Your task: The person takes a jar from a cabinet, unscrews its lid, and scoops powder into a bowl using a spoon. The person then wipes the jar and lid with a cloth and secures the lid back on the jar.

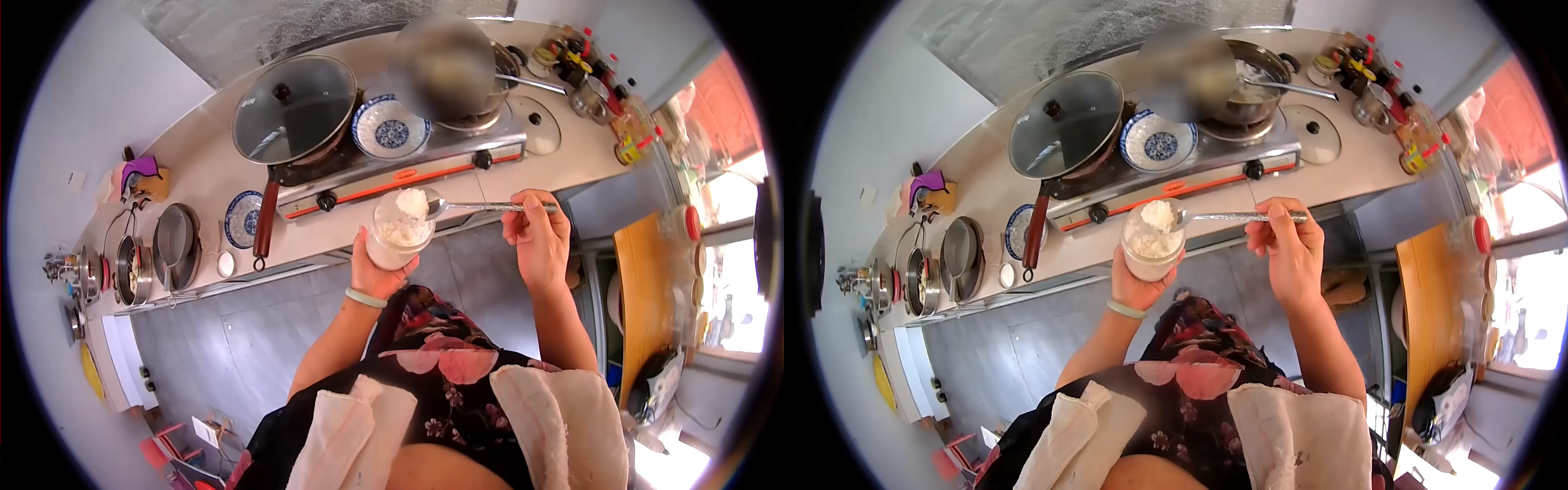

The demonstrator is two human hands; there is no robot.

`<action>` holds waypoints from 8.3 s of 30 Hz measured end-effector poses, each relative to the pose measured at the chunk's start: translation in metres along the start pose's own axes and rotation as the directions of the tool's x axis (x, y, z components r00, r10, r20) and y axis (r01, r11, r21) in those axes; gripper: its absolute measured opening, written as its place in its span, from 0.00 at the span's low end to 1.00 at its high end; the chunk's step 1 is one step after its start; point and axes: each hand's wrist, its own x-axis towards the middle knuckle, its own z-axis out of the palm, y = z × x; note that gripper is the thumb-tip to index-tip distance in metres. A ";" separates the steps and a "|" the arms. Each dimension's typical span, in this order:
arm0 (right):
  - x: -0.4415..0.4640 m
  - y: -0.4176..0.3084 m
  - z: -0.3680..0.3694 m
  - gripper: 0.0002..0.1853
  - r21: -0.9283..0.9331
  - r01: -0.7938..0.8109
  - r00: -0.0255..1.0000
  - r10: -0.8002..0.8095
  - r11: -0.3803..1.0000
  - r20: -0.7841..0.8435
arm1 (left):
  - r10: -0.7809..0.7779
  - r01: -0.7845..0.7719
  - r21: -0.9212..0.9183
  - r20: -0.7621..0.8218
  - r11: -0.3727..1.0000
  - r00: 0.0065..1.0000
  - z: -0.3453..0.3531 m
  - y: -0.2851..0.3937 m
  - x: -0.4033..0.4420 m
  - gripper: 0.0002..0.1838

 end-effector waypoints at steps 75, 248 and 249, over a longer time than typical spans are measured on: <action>0.211 0.129 -0.004 0.09 -0.430 0.716 0.660 -0.332 0.550 0.674 | 0.518 -0.529 -0.221 -0.111 0.819 0.848 0.038 -0.004 0.026 0.32; -0.070 0.330 0.346 0.15 0.239 -0.296 0.931 0.224 0.925 0.289 | 0.494 -0.522 0.074 -0.458 0.850 0.739 -0.213 0.292 -0.190 0.32; -0.064 0.336 0.347 0.16 0.233 -0.276 0.940 0.210 0.932 0.270 | 0.491 -0.517 0.091 -0.485 0.851 0.724 -0.210 0.292 -0.191 0.32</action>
